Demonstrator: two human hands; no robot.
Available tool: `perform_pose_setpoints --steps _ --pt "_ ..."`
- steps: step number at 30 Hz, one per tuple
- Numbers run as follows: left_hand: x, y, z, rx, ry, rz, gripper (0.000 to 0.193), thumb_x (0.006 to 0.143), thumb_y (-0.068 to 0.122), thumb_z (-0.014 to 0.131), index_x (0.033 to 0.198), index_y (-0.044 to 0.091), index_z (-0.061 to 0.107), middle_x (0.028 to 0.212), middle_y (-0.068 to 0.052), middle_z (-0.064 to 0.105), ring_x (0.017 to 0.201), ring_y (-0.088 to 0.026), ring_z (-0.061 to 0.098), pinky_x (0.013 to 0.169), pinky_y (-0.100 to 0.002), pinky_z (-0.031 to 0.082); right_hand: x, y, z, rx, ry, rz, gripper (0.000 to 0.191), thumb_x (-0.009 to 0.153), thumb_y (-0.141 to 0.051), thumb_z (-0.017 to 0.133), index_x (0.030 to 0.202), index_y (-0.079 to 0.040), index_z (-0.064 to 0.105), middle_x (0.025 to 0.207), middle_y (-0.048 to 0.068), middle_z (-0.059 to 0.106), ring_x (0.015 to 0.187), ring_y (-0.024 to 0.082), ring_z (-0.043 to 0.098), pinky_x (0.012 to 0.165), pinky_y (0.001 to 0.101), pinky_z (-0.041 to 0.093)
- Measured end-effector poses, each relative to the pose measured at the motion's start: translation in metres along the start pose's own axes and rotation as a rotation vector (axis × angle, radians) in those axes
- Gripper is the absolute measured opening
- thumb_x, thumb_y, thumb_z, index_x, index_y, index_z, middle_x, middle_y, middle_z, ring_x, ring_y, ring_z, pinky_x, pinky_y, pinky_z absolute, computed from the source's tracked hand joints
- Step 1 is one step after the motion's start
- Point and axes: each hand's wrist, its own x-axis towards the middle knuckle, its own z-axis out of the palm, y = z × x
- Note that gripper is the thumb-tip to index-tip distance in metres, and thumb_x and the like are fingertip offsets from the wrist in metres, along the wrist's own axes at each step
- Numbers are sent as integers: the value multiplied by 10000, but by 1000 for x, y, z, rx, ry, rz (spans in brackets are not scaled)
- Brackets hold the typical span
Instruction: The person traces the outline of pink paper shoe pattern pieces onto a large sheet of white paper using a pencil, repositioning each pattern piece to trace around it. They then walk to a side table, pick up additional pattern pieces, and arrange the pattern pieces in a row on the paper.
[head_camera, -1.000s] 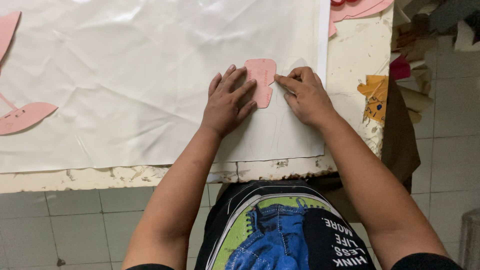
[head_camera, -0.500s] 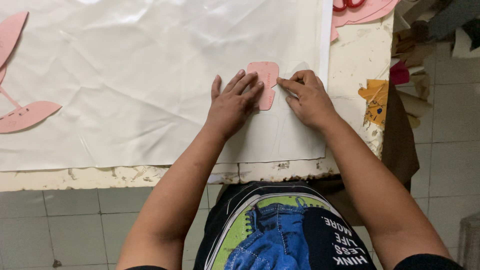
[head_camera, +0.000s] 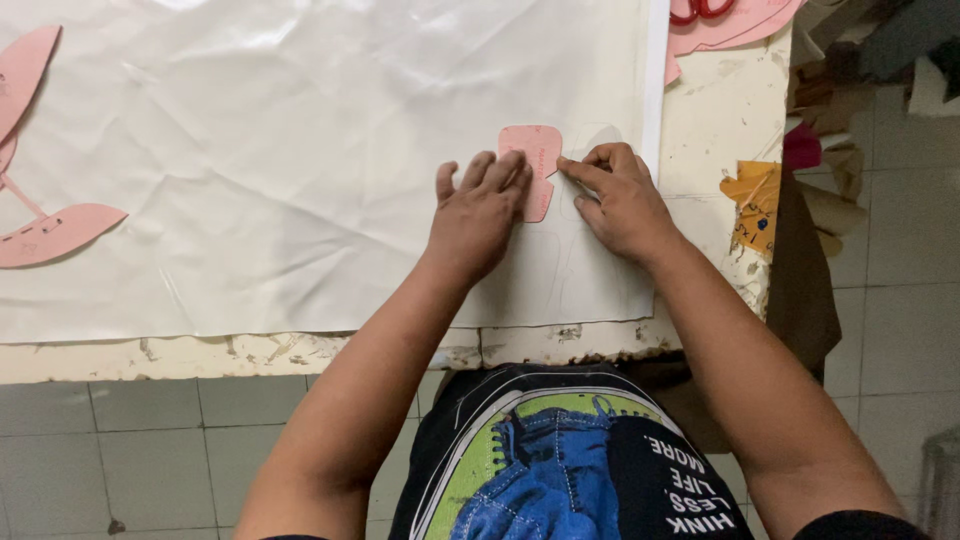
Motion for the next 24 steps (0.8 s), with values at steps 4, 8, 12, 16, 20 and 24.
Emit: perform_pose_setpoints --steps 4,8,12,16,20,24 --pt "21 27 26 22 -8 -23 328 1047 152 533 1293 -63 572 1430 -169 524 1092 -296 595 948 -423 486 10 -4 -14 75 -38 83 392 895 -134 690 1287 -138 707 1244 125 542 1096 273 582 957 373 484" --pt "35 59 56 64 175 -157 551 986 55 578 1434 -258 506 1120 -268 592 911 -274 661 759 -318 564 22 -20 -38 191 181 -55 204 1064 -177 613 1191 -85 742 1217 115 608 1133 266 643 989 364 526" --pt "44 68 59 585 -94 -6 424 892 88 603 1243 -149 614 1402 -391 522 902 -269 650 670 -320 528 34 -50 -50 59 241 -90 202 1085 -233 641 1180 -95 754 1044 134 638 969 300 640 860 395 527" --pt "49 88 54 675 -105 -93 484 863 158 596 1266 -110 616 1328 -335 569 865 -305 648 583 -356 525 52 -75 -44 103 -25 -149 187 1041 -212 602 1091 -65 707 1031 114 709 940 295 674 839 402 532" --pt "53 89 53 631 -412 70 431 888 115 638 1290 -39 625 1240 -261 626 1020 -372 602 713 -416 484 62 -78 -30 1 -203 -166 192 1013 -237 618 994 -69 710 973 117 714 915 322 667 818 423 522" --pt "54 81 51 398 -229 -12 415 932 151 596 1275 -80 642 1300 -311 599 994 -346 626 723 -388 528 58 -53 -30 150 139 -231 146 1078 -174 587 1104 -43 646 1077 125 615 967 308 632 889 403 524"
